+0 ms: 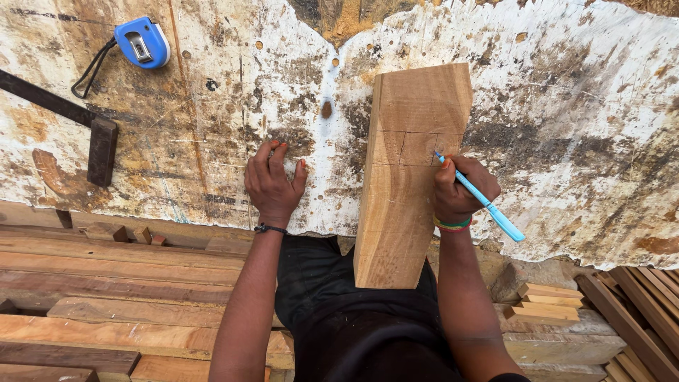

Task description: The person marks a rectangular wooden plank with a blue pen, drawing horizontal and vertical lines to create a grid pattern. The person flips the plank over and continues marking the other side.

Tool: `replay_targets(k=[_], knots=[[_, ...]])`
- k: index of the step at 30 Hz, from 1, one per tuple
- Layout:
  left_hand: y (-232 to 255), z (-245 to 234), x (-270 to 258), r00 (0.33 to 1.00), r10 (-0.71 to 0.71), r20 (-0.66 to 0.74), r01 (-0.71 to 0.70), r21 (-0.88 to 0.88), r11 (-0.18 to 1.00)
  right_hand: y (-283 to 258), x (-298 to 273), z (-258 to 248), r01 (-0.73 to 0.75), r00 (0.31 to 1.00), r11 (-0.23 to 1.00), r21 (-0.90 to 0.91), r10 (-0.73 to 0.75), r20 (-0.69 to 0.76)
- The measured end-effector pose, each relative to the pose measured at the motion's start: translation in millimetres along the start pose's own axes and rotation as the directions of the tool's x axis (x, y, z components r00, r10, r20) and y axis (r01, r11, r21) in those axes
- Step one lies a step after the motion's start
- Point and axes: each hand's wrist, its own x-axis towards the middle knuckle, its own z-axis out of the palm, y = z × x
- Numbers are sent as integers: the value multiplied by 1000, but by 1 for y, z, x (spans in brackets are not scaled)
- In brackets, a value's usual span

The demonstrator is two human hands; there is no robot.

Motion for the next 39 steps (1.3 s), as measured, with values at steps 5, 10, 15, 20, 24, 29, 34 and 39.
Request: replay_targets(k=[5,10,15,20,24,29,34,39], knots=[[-1,0,0,1000,7,-6,-7,7,1000,-2,2,0,-43,999,998,49,43,-4],[-2,0,0,1000,0,-7,1,7,1000,-18,7,2,-141,990,971,195,136,37],[-1,-1,1,1000,9,-12,-9,10,1000,-23,13,2,-108,993,972,210,97,62],[0,-1,1,1000,-1,-4,1,3,1000,-20,17,4,-30,998,985,172,20,62],[2,-3,3,1000,-2,3,2,8,1000,-15,18,3,-29,999,996,82,26,36],[7,-7,7,1000,13,-11,-13,16,1000,-11,14,0,-6,1000,1000,-17,6,5],[8,-8,6,1000,13,-11,-13,15,1000,-3,11,-2,20,1000,999,27,-21,19],[6,-8,6,1000,-6,12,6,17,1000,-5,10,-2,-16,1000,1000,-5,16,7]])
